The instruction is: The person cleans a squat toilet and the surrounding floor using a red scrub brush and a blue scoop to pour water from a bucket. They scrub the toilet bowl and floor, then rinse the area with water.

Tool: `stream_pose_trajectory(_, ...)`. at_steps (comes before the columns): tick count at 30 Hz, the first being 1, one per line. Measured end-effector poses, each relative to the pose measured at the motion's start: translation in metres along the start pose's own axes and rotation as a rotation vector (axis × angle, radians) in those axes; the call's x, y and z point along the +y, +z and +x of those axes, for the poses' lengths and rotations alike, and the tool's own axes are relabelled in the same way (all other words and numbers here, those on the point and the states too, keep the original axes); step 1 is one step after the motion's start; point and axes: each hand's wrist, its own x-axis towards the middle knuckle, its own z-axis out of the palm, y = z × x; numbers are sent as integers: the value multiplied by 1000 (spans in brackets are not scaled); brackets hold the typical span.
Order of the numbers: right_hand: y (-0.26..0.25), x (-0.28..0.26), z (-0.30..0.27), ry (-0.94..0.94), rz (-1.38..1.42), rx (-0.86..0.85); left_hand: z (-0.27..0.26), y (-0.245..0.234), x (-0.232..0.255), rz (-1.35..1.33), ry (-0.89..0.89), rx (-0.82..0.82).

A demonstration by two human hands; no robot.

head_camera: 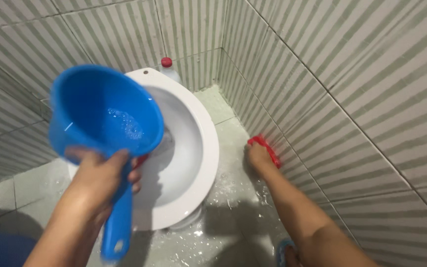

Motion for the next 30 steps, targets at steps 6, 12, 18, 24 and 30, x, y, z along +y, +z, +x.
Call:
stream_pose_trajectory(6, -96, -95, 36, -269, -73, 183, 49, 119, 28, 821, 391, 34)
stream_pose_trajectory(12, -180, -167, 58, -393, -26, 387, 75, 179, 76, 295, 119, -73)
stream_pose_trajectory(18, -93, -75, 21, -453, -28, 414, 38, 124, 64, -397, 139, -312)
stream_pose_trajectory(24, -25, -18, -12, -238, -141, 70, -2, 64, 20, -404, 168, -228)
stream_pose_trajectory(30, -197, -172, 60, -431, 57, 511, -21, 40, 21, -381, 207, -221)
